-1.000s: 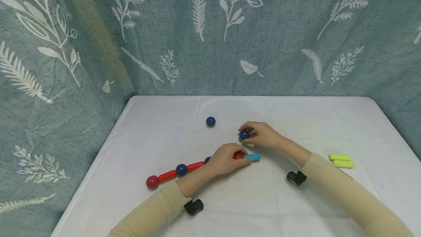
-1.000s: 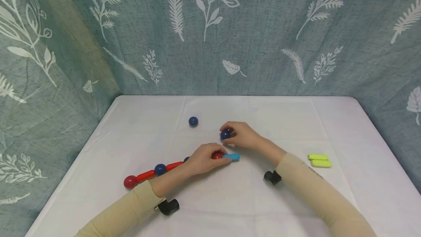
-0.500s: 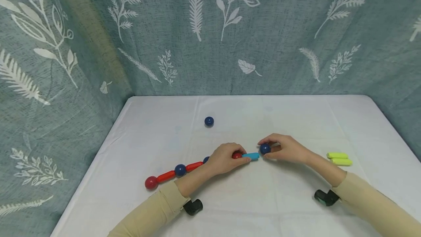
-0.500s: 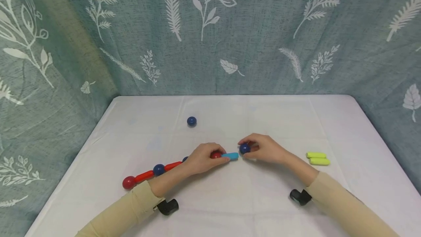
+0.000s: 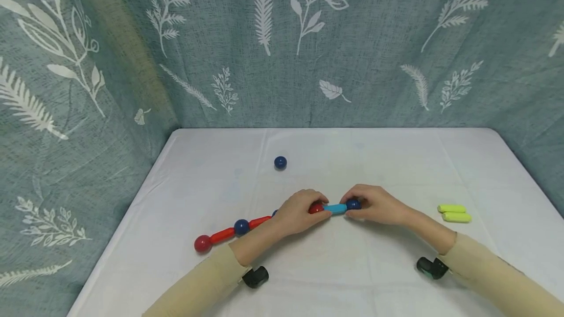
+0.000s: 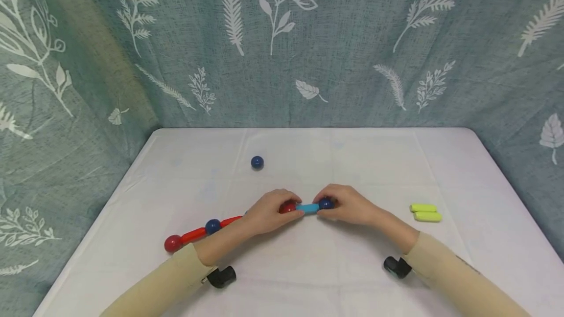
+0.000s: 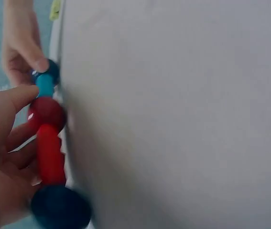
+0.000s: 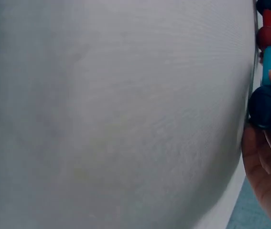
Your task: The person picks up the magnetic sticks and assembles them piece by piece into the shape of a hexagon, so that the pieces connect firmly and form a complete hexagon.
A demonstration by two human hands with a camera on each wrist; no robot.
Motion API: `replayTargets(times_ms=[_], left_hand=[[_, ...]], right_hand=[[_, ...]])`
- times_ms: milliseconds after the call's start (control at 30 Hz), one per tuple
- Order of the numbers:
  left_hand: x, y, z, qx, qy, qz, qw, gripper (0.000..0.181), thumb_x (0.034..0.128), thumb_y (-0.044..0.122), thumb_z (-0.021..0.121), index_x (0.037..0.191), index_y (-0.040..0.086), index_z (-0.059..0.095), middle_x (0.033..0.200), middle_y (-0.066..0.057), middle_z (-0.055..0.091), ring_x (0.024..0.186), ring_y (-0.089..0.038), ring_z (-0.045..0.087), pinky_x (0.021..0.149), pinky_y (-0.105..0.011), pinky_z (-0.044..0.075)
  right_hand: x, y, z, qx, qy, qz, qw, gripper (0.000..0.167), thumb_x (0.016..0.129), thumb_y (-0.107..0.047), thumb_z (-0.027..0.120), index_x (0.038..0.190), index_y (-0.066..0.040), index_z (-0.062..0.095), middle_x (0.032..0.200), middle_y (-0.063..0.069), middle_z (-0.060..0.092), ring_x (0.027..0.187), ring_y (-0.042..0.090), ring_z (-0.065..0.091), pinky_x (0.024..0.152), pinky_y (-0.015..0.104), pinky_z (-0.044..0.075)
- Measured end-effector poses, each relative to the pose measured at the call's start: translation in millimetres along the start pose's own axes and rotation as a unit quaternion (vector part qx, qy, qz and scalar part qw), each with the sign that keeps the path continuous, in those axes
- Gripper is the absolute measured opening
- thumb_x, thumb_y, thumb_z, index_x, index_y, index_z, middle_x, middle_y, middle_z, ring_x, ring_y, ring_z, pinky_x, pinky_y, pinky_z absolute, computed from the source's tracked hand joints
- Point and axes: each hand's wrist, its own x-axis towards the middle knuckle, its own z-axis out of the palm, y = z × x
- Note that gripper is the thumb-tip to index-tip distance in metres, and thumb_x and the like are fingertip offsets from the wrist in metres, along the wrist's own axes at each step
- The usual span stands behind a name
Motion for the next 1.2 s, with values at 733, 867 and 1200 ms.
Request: replayTargets(times_ms=[733, 867, 1200], left_hand=[[-120.0, -46.0, -72.7, 0.087, 0.077, -0.225, 0.9674, 0.021, 0.0851, 0.034, 0.075, 0.077, 0.016, 0.069, 0.057, 0.005, 0.048, 0.054, -0.012, 0.045, 0.049, -0.027, 0.036], [-118.8, -44.5, -61.2, 0.021, 0.086, -0.231, 0.9688, 0.023, 0.0872, 0.032, 0.073, 0.076, 0.014, 0.066, 0.057, 0.006, 0.049, 0.053, -0.01, 0.044, 0.048, -0.024, 0.034], [-114.5, -24.2, -36.8, -0.092, 0.022, -0.203, 0.9746, 0.028, 0.0878, 0.036, 0.072, 0.078, 0.012, 0.062, 0.059, 0.005, 0.051, 0.053, -0.011, 0.047, 0.048, -0.021, 0.036]], right_hand=[[10.1, 11, -13, -0.094, 0.114, 0.065, 0.9869, 0.017, 0.089, -0.016, 0.073, 0.102, -0.006, 0.071, 0.098, 0.004, 0.067, 0.079, 0.015, 0.058, 0.066, 0.028, 0.05], [12.6, 10, -9, -0.101, 0.122, 0.068, 0.985, 0.017, 0.089, -0.017, 0.072, 0.101, -0.006, 0.071, 0.095, 0.004, 0.067, 0.077, 0.014, 0.056, 0.066, 0.029, 0.049], [13.8, 5, -5, -0.084, 0.124, 0.083, 0.9853, 0.016, 0.089, -0.015, 0.072, 0.101, -0.005, 0.069, 0.092, 0.005, 0.065, 0.066, 0.01, 0.057, 0.057, 0.026, 0.049]])
